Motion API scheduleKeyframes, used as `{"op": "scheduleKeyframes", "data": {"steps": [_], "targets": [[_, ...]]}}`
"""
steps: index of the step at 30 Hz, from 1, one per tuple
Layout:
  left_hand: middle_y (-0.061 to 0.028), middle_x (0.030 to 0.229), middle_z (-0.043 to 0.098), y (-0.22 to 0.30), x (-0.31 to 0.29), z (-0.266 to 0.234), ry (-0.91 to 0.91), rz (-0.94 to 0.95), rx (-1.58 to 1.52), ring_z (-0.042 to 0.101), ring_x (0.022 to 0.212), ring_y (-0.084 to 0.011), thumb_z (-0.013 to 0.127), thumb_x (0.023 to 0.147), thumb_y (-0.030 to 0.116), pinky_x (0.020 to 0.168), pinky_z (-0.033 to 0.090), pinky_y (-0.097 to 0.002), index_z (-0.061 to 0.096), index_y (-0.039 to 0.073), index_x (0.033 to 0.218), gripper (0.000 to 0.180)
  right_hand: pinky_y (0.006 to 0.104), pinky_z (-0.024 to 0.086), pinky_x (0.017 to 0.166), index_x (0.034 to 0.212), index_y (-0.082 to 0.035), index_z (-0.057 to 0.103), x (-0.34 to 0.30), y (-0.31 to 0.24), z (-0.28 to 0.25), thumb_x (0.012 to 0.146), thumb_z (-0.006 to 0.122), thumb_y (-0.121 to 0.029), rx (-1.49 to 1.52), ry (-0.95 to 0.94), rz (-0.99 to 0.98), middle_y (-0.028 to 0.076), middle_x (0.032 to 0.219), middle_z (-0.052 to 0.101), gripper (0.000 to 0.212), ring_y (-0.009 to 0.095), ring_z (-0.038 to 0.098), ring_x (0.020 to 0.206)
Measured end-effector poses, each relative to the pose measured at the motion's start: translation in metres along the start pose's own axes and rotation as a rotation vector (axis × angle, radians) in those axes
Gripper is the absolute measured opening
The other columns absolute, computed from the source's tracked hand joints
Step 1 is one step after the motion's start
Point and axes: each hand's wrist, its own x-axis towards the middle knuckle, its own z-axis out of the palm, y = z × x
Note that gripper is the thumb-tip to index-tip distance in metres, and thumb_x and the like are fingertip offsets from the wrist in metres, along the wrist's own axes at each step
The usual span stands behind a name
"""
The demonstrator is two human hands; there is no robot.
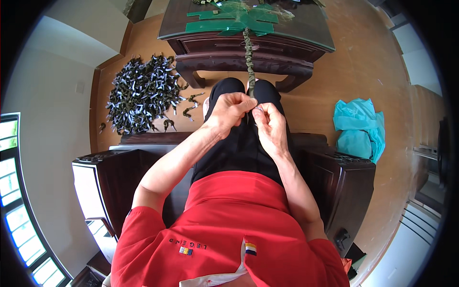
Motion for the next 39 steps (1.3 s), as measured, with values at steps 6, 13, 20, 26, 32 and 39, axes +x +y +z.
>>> {"op": "scheduleKeyframes", "data": {"steps": [6, 13, 20, 26, 32, 39], "targets": [[0.0046, 0.06, 0.045, -0.003, 0.009, -0.002, 0.003, -0.002, -0.01, 0.03, 0.048, -0.0016, 0.065, 0.088, 0.016, 0.042, 0.019, -0.0168, 0.063, 0.005, 0.08, 0.014, 0.0244, 0.039, 0.053, 0.09, 0.001, 0.059, 0.001, 0.002, -0.007, 0.089, 0.06, -0.01, -0.103, 0.022, -0.03, 0.003, 0.069, 0.055, 0.011, 0.01, 0.044, 0.058], [0.0038, 0.06, 0.045, -0.003, 0.0, 0.014, 0.016, 0.008, 0.013, 0.03, 0.047, -0.0016, 0.066, 0.086, 0.015, 0.041, 0.019, -0.0162, 0.062, 0.005, 0.077, 0.014, 0.0229, 0.039, 0.052, 0.089, 0.002, 0.061, -0.003, 0.003, -0.01, 0.088, 0.061, -0.008, -0.098, 0.018, 0.034, 0.004, 0.072, 0.058, 0.01, 0.01, 0.046, 0.057], [0.0024, 0.063, 0.047, -0.031, -0.008, 0.025, 0.03, -0.028, 0.056, 0.03, 0.046, -0.0018, 0.066, 0.085, 0.012, 0.041, 0.02, -0.0163, 0.062, 0.005, 0.076, 0.012, 0.0212, 0.036, 0.048, 0.095, 0.002, 0.065, -0.071, -0.005, -0.026, 0.09, 0.057, -0.007, 0.13, 0.002, 0.349, 0.004, 0.07, 0.059, 0.013, 0.008, 0.044, 0.052], [0.0003, 0.069, 0.052, -0.053, -0.044, 0.042, -0.097, -0.115, 0.054, 0.034, 0.046, -0.0019, 0.064, 0.085, 0.015, 0.04, 0.021, -0.0161, 0.063, 0.005, 0.082, 0.011, 0.0191, 0.031, 0.047, 0.094, 0.001, 0.065, -0.152, -0.02, -0.068, 0.093, 0.052, -0.008, 0.137, -0.022, 0.455, 0.003, 0.069, 0.058, 0.016, 0.005, 0.039, 0.051], [-0.0025, 0.081, 0.059, -0.063, -0.073, 0.046, -0.251, -0.209, 0.239, 0.047, 0.057, -0.0053, 0.059, 0.089, 0.024, 0.044, 0.03, -0.0167, 0.063, 0.004, 0.093, 0.02, 0.0195, 0.03, 0.048, 0.088, 0.001, 0.064, -0.192, -0.028, -0.083, 0.092, 0.05, -0.006, 0.012, -0.122, 0.385, 0.003, 0.071, 0.057, 0.016, 0.006, 0.039, 0.053], [-0.0004, 0.068, 0.059, -0.079, -0.079, 0.09, -0.176, 0.171, 0.114, 0.045, 0.055, -0.0102, 0.058, 0.089, 0.023, 0.062, 0.042, -0.0197, 0.069, 0.004, 0.076, 0.025, 0.0219, 0.032, 0.054, 0.081, 0.0, 0.061, -0.224, -0.033, -0.089, 0.088, 0.052, -0.002, -0.119, -0.15, 0.165, 0.002, 0.072, 0.055, 0.012, 0.009, 0.041, 0.059]]}}
